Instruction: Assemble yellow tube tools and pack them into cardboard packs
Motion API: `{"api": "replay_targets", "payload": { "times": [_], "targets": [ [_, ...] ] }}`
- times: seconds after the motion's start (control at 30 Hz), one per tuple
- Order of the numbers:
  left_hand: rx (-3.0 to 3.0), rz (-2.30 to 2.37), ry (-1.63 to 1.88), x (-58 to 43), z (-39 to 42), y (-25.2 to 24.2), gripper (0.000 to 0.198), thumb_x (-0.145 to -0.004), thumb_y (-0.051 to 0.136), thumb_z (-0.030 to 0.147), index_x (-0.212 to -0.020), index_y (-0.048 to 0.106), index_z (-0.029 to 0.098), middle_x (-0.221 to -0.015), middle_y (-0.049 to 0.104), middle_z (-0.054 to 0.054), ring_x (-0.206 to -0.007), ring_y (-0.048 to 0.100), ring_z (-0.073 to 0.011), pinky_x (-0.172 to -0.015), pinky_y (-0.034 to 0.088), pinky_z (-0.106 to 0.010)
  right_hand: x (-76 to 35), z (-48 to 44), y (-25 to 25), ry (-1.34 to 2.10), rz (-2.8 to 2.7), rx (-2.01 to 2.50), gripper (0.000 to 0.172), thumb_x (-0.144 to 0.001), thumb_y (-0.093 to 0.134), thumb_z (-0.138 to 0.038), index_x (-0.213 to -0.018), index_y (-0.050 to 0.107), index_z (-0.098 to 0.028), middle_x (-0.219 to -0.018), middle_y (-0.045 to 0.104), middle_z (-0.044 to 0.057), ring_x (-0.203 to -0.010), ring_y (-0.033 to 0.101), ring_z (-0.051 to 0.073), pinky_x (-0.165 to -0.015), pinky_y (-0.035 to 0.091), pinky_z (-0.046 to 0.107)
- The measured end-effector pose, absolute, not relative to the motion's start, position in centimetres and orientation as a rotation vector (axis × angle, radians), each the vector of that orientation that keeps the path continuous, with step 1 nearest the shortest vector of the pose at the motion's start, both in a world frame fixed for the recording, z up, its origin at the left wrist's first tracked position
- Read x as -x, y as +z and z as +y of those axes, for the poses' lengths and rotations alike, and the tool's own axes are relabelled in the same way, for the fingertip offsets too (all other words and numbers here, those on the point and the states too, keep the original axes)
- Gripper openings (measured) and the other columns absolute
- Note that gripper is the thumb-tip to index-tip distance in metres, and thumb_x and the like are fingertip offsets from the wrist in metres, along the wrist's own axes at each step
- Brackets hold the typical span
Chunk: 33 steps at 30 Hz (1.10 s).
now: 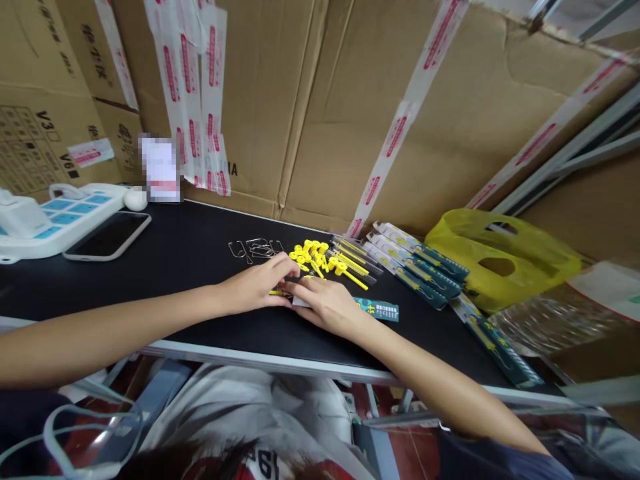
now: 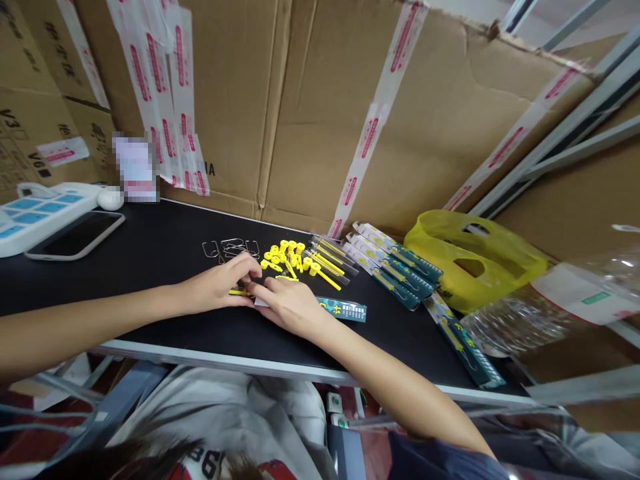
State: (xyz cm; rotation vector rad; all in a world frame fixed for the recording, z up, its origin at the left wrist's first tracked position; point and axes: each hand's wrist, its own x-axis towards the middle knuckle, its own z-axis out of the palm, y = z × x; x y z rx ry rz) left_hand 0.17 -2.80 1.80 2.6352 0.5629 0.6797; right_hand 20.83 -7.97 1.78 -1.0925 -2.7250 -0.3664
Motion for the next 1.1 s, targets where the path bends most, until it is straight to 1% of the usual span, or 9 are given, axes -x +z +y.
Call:
{"api": "replay_targets", "payload": {
  "times": [0.07, 0.17, 0.27, 0.37, 0.5, 0.7, 0.8, 0.9, 1.1],
  "targets": [
    [-2.585, 0.53, 0.696, -0.1, -2.3, 1.9, 0.032, -0.083, 0.062, 0.034, -0.108, 0.047, 0.02, -0.111, 0.048, -0.005, -0.093, 0.056, -0.0171, -0.079, 0.049, -0.029, -21.0, -8.0, 2.0, -0.371, -2.739, 1.136, 0.03, -0.097, 0.044, -0.031, -0.124, 0.052, -0.019, -0.098, 0.063, 0.009, -0.087, 0.062, 0.02, -0.071, 0.047, 0.028],
    [-2.621, 0.545, 0.667, 0.5, -1.3, 2.4, 0.039, -0.083, 0.06, 0.037, -0.115, 0.046, 0.021, -0.11, 0.052, -0.006, -0.099, 0.056, -0.0191, -0.08, 0.047, -0.029, -21.8, -7.7, 2.3, -0.291, -2.667, 1.228, 0.029, -0.096, 0.047, -0.033, -0.121, 0.054, -0.021, -0.1, 0.064, 0.008, -0.089, 0.063, 0.019, -0.072, 0.047, 0.027],
    [-2.686, 0.726, 0.542, 1.4, -0.2, 3.2, 0.043, -0.086, 0.056, 0.045, -0.12, 0.046, 0.021, -0.094, 0.061, -0.002, -0.083, 0.059, -0.0179, -0.072, 0.043, -0.028, -23.1, -7.1, 3.0, -0.194, -2.56, 1.29, 0.03, -0.093, 0.053, -0.033, -0.12, 0.054, -0.023, -0.108, 0.066, 0.008, -0.095, 0.064, 0.02, -0.077, 0.047, 0.028],
    [-2.659, 0.822, 0.561, 2.3, 1.0, 4.0, 0.031, -0.091, 0.046, 0.045, -0.102, 0.055, 0.019, -0.084, 0.061, -0.001, -0.074, 0.056, -0.0161, -0.067, 0.039, -0.026, -24.0, -6.6, 3.7, -0.138, -2.496, 1.331, 0.03, -0.09, 0.056, -0.032, -0.119, 0.056, -0.024, -0.114, 0.067, 0.006, -0.097, 0.065, 0.022, -0.08, 0.048, 0.03],
    [-2.561, 0.746, 0.575, 2.8, 2.2, 4.2, 0.031, -0.092, 0.042, 0.042, -0.082, 0.056, 0.016, -0.073, 0.057, 0.0, -0.065, 0.052, -0.0132, -0.062, 0.037, -0.024, -24.3, -6.4, 4.1, -0.112, -2.491, 1.346, 0.03, -0.09, 0.056, -0.032, -0.119, 0.055, -0.024, -0.115, 0.067, 0.006, -0.098, 0.065, 0.023, -0.08, 0.048, 0.031],
    [-2.287, 0.686, 0.449, 2.3, 2.0, 3.3, 0.029, -0.085, 0.054, 0.045, -0.084, 0.055, 0.017, -0.06, 0.053, 0.003, -0.05, 0.05, -0.0098, -0.05, 0.036, -0.021, -23.5, -6.8, 2.8, -0.052, -2.614, 1.319, 0.045, -0.09, 0.057, -0.036, -0.129, 0.044, -0.018, -0.111, 0.067, 0.01, -0.095, 0.065, 0.023, -0.075, 0.047, 0.029],
    [-2.338, 0.656, 0.433, 2.2, 1.9, 3.2, 0.03, -0.081, 0.061, 0.044, -0.09, 0.057, 0.016, -0.063, 0.055, 0.003, -0.053, 0.049, -0.0092, -0.051, 0.037, -0.02, -23.2, -6.9, 2.7, -0.064, -2.644, 1.257, 0.034, -0.091, 0.054, -0.034, -0.122, 0.049, -0.02, -0.112, 0.066, 0.009, -0.097, 0.064, 0.021, -0.078, 0.046, 0.028],
    [-2.364, 0.698, 0.343, 2.6, 2.4, 3.3, 0.031, -0.081, 0.06, 0.046, -0.09, 0.06, 0.016, -0.063, 0.055, 0.003, -0.052, 0.049, -0.0083, -0.049, 0.037, -0.019, -23.4, -6.6, 3.0, -0.086, -2.607, 1.274, 0.026, -0.092, 0.053, -0.032, -0.115, 0.054, -0.021, -0.111, 0.066, 0.007, -0.097, 0.064, 0.021, -0.078, 0.046, 0.028],
    [-2.178, 0.706, 0.282, 3.0, 3.2, 3.2, 0.029, -0.081, 0.062, 0.043, -0.093, 0.055, 0.018, -0.064, 0.054, 0.004, -0.051, 0.051, -0.0086, -0.042, 0.037, -0.017, -24.0, -6.1, 3.4, -0.062, -2.552, 1.301, 0.023, -0.09, 0.056, -0.032, -0.111, 0.055, -0.022, -0.108, 0.068, 0.005, -0.095, 0.065, 0.021, -0.077, 0.045, 0.028]
  ]
}}
